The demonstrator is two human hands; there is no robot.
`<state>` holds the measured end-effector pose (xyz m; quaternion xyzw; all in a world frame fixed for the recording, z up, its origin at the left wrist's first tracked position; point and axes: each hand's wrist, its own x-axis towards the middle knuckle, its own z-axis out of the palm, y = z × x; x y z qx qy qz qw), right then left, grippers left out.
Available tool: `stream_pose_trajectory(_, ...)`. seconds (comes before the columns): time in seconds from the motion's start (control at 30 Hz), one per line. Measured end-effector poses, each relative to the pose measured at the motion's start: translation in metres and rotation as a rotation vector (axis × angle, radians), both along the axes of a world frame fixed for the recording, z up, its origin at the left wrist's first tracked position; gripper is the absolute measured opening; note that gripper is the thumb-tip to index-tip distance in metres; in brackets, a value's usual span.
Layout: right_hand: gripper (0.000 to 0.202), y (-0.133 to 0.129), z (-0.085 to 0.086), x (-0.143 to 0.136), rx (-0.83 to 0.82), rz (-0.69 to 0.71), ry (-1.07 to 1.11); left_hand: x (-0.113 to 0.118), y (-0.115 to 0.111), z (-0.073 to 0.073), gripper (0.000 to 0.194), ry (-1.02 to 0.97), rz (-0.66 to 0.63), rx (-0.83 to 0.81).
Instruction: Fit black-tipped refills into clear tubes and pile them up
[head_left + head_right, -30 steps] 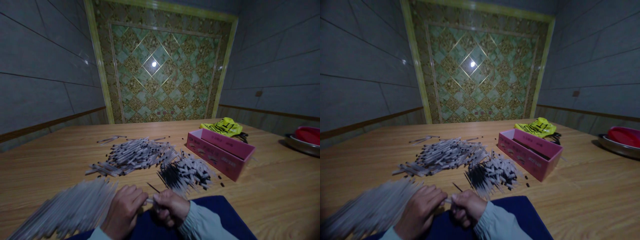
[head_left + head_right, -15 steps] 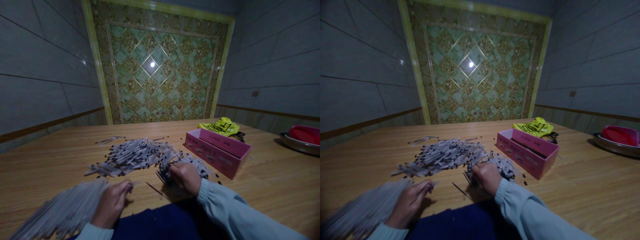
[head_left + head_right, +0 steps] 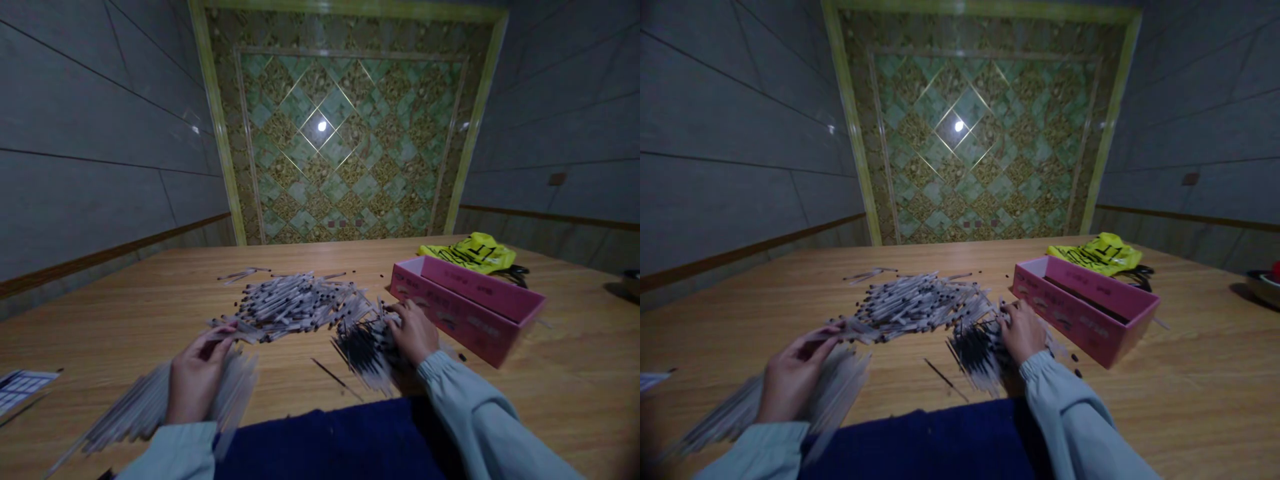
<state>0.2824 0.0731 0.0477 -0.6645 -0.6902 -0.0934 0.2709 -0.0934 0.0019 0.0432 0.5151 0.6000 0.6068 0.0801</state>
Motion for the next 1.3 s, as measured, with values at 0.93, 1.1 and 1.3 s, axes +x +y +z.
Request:
stream_pose_trajectory(0.93, 0.022, -0.080, -0.077, -0.123, -0.340, 0.976, 0.165, -0.045, -0.009, 0.023, 0.034, 0.865, -0.083, -0.711)
stream_pose_trajectory(1.1, 0.022, -0.078, -0.079, -0.123, -0.371, 0.924, 0.233, -0.046, -0.011, 0.008, 0.036, 0.933, -0.011, -0.746)
stream_pose_trajectory(1.3, 0.048, -0.072, -0.073, -0.119, -0.371, 0.934, 0.351, -0.031, -0.025, 0.008, 0.033, 0.967, 0.023, -0.589)
